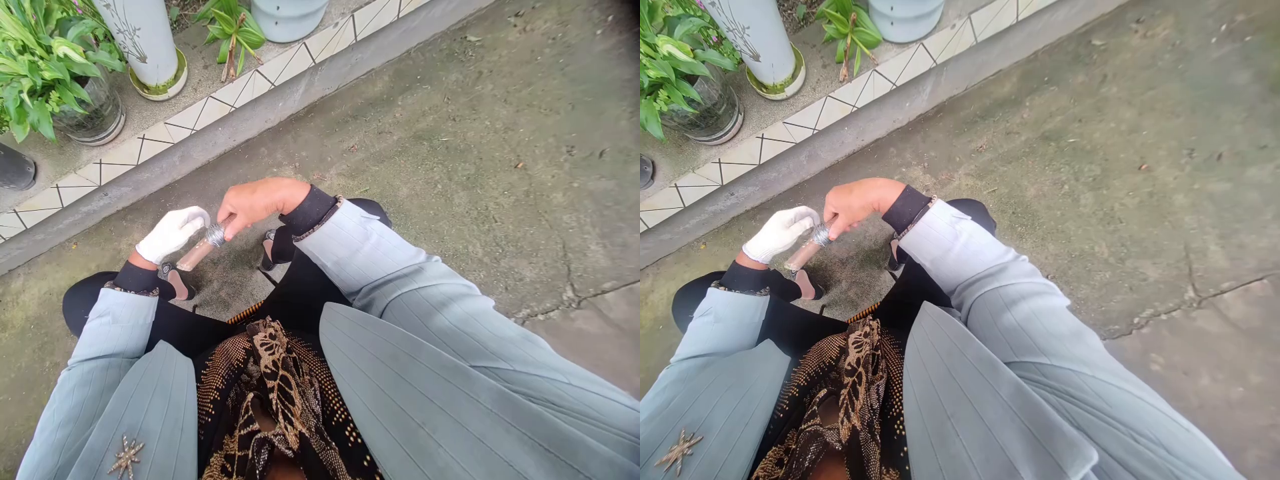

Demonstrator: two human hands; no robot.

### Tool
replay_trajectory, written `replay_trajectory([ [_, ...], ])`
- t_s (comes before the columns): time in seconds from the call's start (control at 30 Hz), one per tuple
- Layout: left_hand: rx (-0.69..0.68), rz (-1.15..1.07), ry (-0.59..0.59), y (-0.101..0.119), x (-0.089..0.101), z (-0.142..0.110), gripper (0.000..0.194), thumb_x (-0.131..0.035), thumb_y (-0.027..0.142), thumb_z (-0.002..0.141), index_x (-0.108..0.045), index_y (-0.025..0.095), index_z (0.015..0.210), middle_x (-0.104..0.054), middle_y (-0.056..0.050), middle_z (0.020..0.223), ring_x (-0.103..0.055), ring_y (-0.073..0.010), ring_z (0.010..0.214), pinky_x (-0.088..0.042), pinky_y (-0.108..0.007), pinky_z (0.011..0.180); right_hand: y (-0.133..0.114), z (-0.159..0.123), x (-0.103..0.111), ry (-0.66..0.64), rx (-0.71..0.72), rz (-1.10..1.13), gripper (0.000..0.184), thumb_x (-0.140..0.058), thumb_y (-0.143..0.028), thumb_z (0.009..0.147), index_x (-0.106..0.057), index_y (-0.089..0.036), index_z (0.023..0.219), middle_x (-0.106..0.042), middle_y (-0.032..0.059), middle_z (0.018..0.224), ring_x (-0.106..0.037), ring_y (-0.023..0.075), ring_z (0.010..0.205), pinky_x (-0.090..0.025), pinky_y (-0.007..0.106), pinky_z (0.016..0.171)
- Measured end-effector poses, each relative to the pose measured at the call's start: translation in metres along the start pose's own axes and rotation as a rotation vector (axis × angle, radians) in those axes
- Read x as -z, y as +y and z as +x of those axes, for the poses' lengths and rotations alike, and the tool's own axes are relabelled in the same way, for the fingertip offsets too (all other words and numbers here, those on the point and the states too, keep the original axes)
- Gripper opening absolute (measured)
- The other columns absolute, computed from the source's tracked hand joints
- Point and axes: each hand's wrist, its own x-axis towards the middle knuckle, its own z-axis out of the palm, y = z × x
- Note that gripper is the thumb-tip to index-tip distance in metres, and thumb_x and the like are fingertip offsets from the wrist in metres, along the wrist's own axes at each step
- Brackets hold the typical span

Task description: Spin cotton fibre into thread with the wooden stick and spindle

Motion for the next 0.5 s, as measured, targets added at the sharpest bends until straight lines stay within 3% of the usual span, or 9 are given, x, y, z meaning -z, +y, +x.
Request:
replay_trajectory([
  [0.2, 0.116, -0.249, 0.123, -0.011, -0.012, 0.005, 0.045, -0.053, 0.059, 0.103, -0.071, 0.018, 0.101, -0.062, -0.003, 0.073, -0.054, -0.015, 0.06, -0.047, -0.028, 0.057, 0.0, -0.017, 0.012, 0.409, -0.021, 0.179, 0.02, -0.067, -0.025, 0.098, -0.072, -0.012, 0.085, -0.058, -0.0018, 0.067, -0.05, 0.0099, 0.065, -0.035, 0.026, 0.066],
  [0.37, 0.05, -0.34, 0.018, 0.003, -0.022, 0.005, 0.049, -0.051, 0.063, 0.104, -0.069, 0.017, 0.104, -0.052, 0.002, 0.065, -0.048, -0.0126, 0.056, -0.043, -0.025, 0.054, 0.002, -0.013, 0.009, 0.486, -0.122, 0.198, 0.018, -0.07, -0.023, 0.097, -0.071, -0.011, 0.083, -0.06, -0.0002, 0.067, -0.053, 0.0108, 0.065, -0.037, 0.027, 0.066],
  [0.5, 0.054, -0.282, -0.042, 0.012, -0.027, 0.004, 0.048, -0.051, 0.062, 0.104, -0.069, 0.017, 0.106, -0.061, 0.0, 0.077, -0.053, -0.0122, 0.062, -0.046, -0.024, 0.06, 0.005, -0.003, 0.007, 0.543, -0.207, 0.21, 0.022, -0.068, -0.028, 0.101, -0.073, -0.011, 0.089, -0.067, 0.0037, 0.076, -0.06, 0.013, 0.069, -0.043, 0.028, 0.069],
])
